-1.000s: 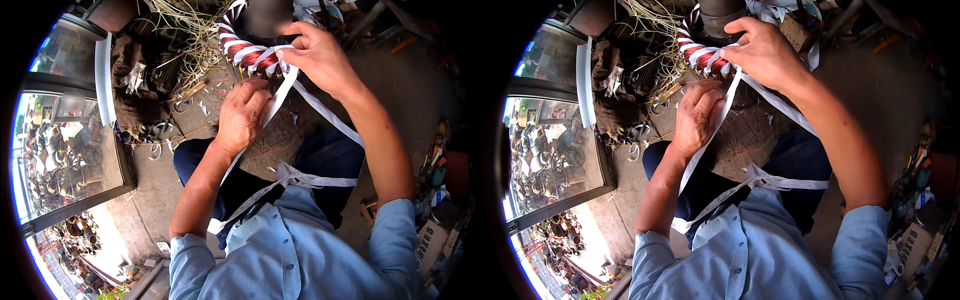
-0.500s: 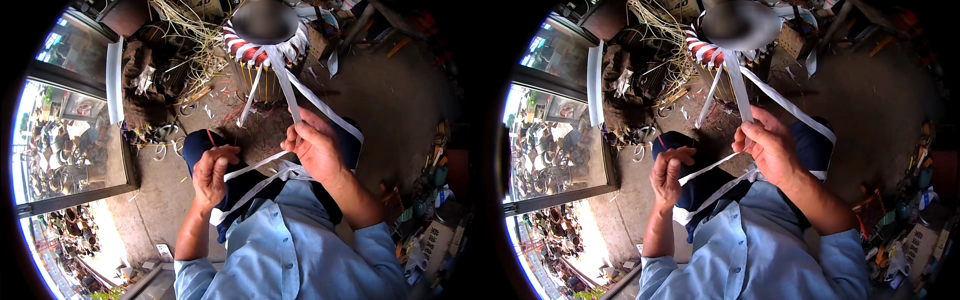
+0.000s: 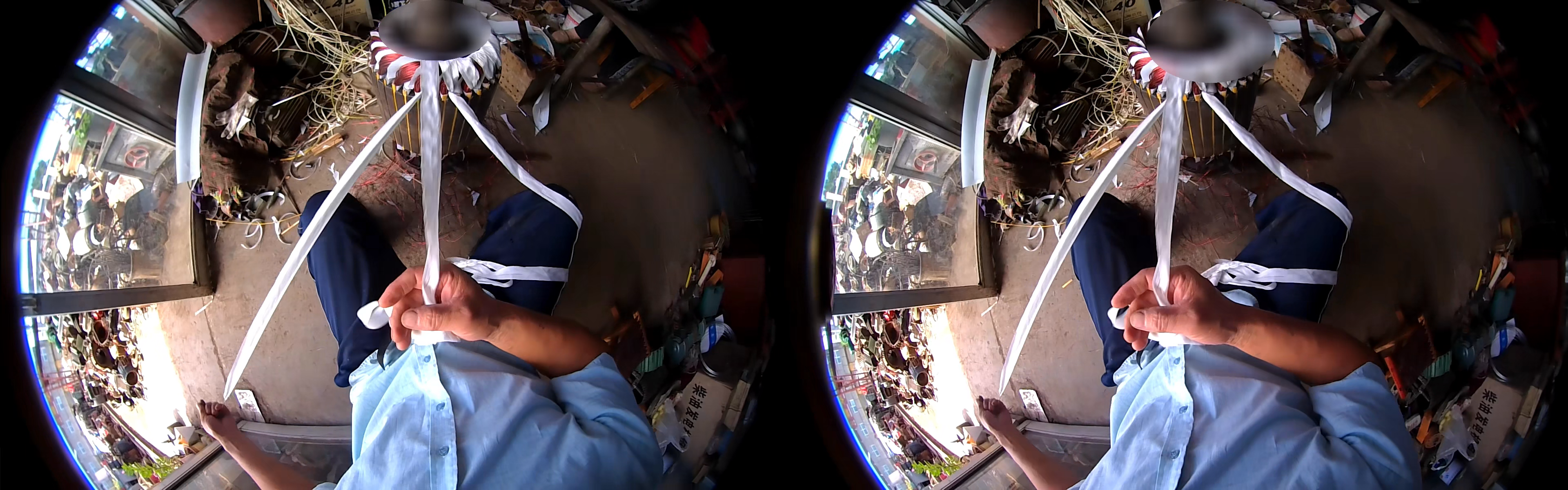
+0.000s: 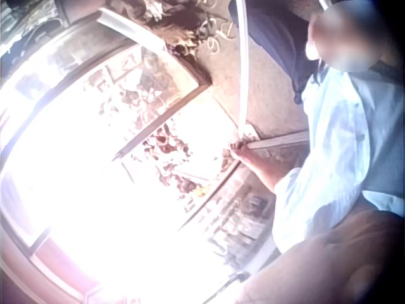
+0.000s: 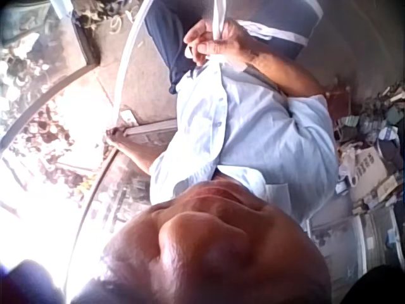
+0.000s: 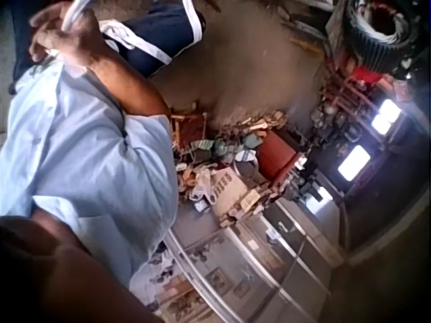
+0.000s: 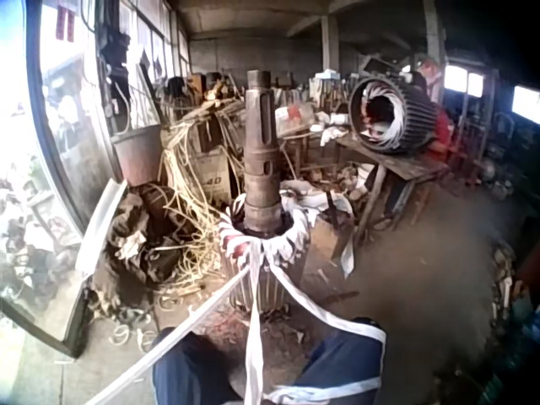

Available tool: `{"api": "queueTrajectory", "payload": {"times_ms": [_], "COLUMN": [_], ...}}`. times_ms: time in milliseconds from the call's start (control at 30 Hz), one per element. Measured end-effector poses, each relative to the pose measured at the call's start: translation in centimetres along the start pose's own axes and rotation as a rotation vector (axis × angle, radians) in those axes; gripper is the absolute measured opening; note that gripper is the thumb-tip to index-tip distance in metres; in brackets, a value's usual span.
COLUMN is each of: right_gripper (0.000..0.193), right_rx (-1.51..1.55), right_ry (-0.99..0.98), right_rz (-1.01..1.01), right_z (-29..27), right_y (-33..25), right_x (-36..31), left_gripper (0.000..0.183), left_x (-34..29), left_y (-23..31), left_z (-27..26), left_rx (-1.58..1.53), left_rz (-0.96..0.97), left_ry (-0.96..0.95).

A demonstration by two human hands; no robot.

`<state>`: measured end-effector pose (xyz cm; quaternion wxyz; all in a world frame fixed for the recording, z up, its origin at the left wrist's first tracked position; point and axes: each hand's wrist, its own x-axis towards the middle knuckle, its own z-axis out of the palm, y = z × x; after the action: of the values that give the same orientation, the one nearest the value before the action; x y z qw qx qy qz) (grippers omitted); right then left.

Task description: The person wraps white adhesive tape around the copper windings of a motor stator by hand, pulling the tape tight to secure the coils.

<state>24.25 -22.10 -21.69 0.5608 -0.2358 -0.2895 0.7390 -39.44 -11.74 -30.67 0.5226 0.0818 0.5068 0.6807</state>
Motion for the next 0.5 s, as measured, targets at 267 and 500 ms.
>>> {"api": "queueTrajectory", "payload": {"times_ms": [267,500], "right_gripper": [0.037,0.053], "right_rx": [-0.142,-0.243], "right_ry": [-0.076,-0.142], "right_rz": [-0.285,-0.127], "right_z": [-2.2,-2.2], "right_y": [-6.0,-6.4], "right_x": [-5.2,-7.7], "left_gripper": [0.033,0.038], "left_x": [1.4,-9.5], "left_y": [-4.3,-16.4], "left_z": [-0.7,31.4], "left_rx": [0.512,0.773], "left_rz": [-0.011,-0.003], "left_ry": [0.315,-0.616]}}
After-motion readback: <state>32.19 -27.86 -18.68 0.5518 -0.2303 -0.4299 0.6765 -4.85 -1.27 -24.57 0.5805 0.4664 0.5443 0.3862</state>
